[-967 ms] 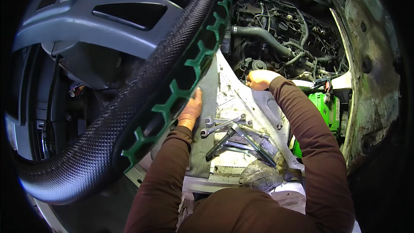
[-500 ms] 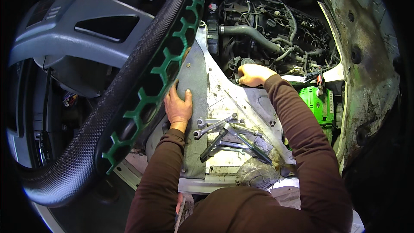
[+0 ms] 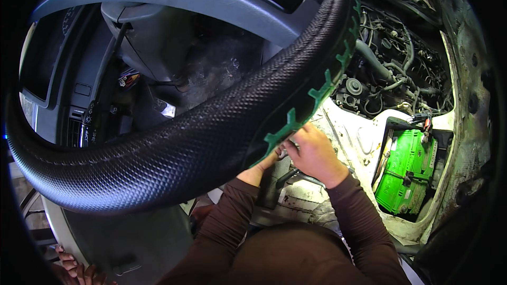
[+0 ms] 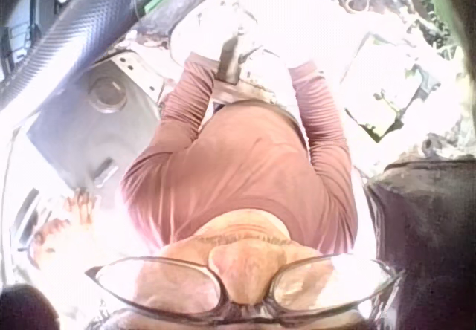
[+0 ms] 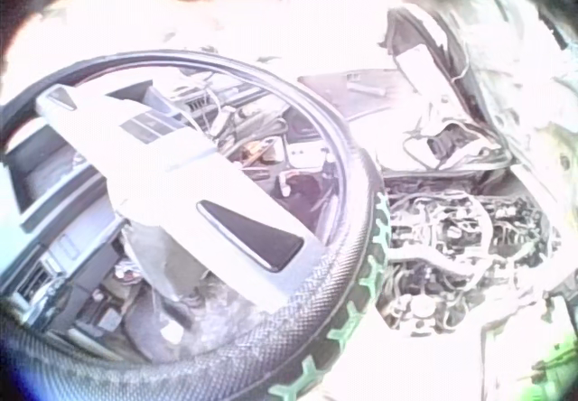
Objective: The person works under the hood of a car, using a wrench and socket to loosen and remove bolts from a component near the engine. They then remove a circular part and place it aside.
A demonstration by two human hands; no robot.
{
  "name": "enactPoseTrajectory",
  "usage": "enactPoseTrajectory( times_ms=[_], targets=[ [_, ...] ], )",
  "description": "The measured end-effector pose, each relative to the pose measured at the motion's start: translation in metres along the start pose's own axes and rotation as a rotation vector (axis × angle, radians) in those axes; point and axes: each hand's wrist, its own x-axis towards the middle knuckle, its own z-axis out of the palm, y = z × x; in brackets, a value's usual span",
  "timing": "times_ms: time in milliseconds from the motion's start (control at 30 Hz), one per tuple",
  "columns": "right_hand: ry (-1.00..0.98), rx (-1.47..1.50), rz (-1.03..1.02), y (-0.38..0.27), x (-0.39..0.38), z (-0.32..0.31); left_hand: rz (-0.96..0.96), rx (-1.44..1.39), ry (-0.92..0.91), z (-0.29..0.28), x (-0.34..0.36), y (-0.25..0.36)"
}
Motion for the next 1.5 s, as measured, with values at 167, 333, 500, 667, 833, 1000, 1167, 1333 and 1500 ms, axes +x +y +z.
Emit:
enactPoseTrajectory(
  times_ms=[167, 333, 500, 667, 833, 1000, 1167, 1333, 1500],
  targets=[
    [0.002, -0.021, 0.308, 0.040, -0.049, -0.032, 0.424, 0.567, 0.308, -0.026, 0.037, 0.109],
    [-0.009, -0.118, 0.394, 0.067, -0.107, -0.042, 0.496, 1.897, 0.770, -0.179, 0.124, 0.183],
    [-0.007, -0.106, 0.415, 0.063, -0.128, -0.040, 0.622, 2.455, 0.668, -0.239, 0.153, 0.224],
    [-0.171, -0.256, 0.436, 0.056, -0.141, -0.038, 0.684, 2.030, 0.693, -0.139, 0.134, 0.173],
    [-0.119, -0.589, 0.400, 0.055, -0.149, 0.003, 0.788, 1.759, 0.206, 0.017, 0.026, 0.056],
    [-0.122, -0.215, 0.578, 0.042, -0.137, -0.011, 0.773, 1.823, -0.274, 0.065, -0.035, -0.049],
    [-0.053, -0.288, 0.537, 0.023, -0.086, -0.084, 0.404, 1.437, -0.338, 0.126, -0.017, -0.078],
    [0.173, -0.755, 0.455, 0.046, -0.019, -0.146, 0.396, 1.050, -0.603, 0.217, 0.082, -0.074],
    [0.012, -0.845, 0.567, 0.091, 0.028, -0.161, 0.433, 0.874, -0.649, 0.215, 0.169, -0.089]
  ],
)
